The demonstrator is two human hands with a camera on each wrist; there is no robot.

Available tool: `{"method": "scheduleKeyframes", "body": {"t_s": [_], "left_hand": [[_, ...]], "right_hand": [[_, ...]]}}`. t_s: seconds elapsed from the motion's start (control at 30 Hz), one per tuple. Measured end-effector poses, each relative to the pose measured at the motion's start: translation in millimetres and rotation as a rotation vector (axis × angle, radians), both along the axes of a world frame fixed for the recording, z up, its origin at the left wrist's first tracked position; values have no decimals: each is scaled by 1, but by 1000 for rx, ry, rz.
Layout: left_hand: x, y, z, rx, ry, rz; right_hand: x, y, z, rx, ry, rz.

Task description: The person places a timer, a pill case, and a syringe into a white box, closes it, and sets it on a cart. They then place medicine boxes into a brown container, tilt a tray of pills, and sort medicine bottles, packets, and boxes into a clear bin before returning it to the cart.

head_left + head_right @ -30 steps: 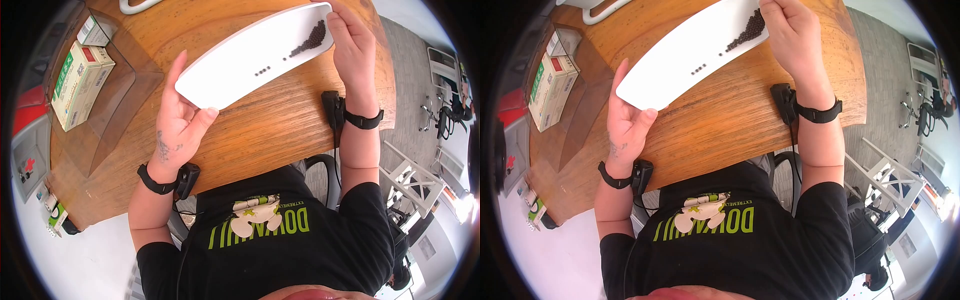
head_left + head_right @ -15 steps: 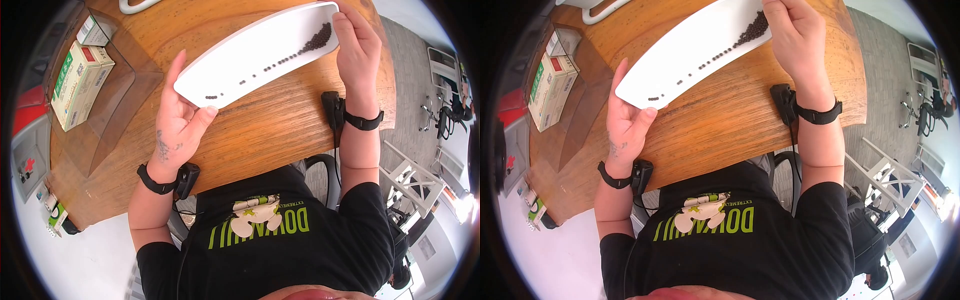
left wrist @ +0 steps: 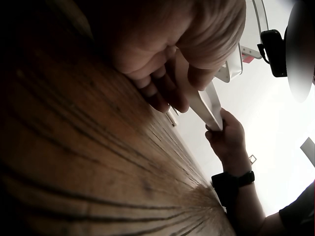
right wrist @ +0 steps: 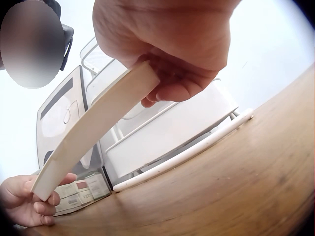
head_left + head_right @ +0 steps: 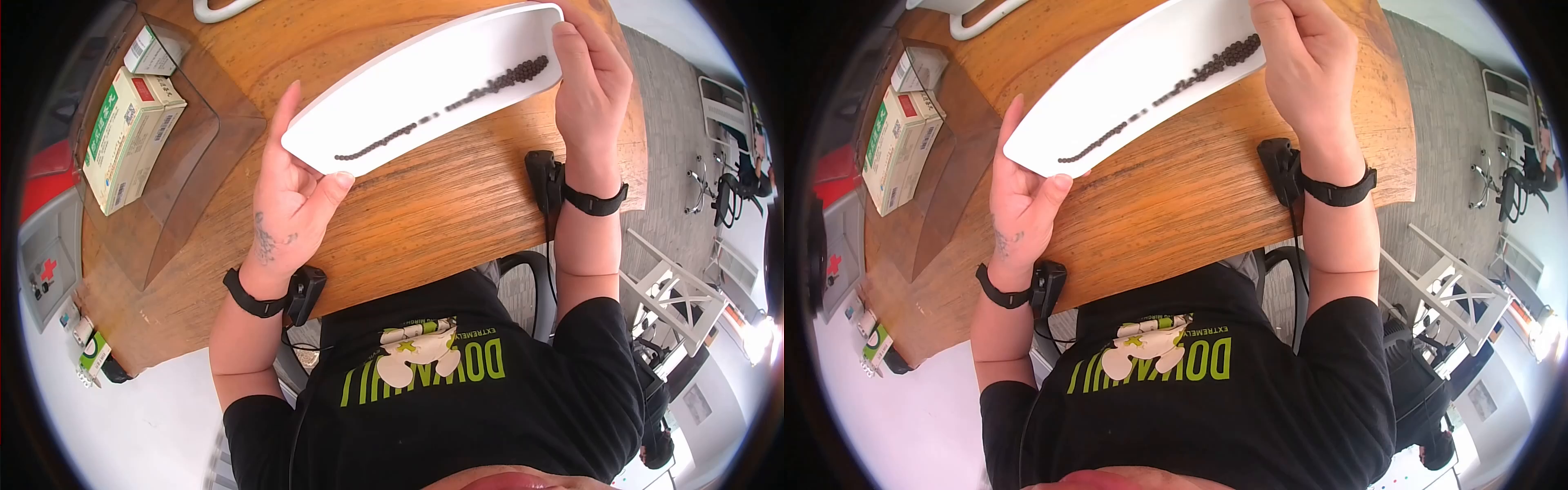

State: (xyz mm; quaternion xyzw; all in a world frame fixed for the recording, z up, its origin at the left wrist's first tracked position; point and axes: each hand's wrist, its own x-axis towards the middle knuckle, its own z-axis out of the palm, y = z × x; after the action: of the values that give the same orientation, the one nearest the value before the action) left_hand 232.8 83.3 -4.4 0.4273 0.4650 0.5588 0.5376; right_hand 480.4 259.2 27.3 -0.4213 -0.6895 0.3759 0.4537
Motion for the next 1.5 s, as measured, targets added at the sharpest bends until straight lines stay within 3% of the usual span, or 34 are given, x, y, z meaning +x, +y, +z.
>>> {"method": "scheduleKeyframes", "body": {"t_s": [0.23, 0.57, 1.07, 1.37, 1.5], "left_hand": [[-1, 2, -1, 49, 78, 2], [-1, 5, 2, 56, 14, 13], [-7, 6, 0, 57, 94, -38], [-10, 7, -2, 57, 51, -65], [-11, 7, -1, 44, 17, -76]], "right_hand": [[-5, -4, 3, 31, 11, -33], [-4, -7, 3, -30, 136, -30], [0, -7, 1, 82, 175, -1], [-1, -7, 0, 192, 98, -39], [-5, -11, 15, 336, -110, -57]]}}
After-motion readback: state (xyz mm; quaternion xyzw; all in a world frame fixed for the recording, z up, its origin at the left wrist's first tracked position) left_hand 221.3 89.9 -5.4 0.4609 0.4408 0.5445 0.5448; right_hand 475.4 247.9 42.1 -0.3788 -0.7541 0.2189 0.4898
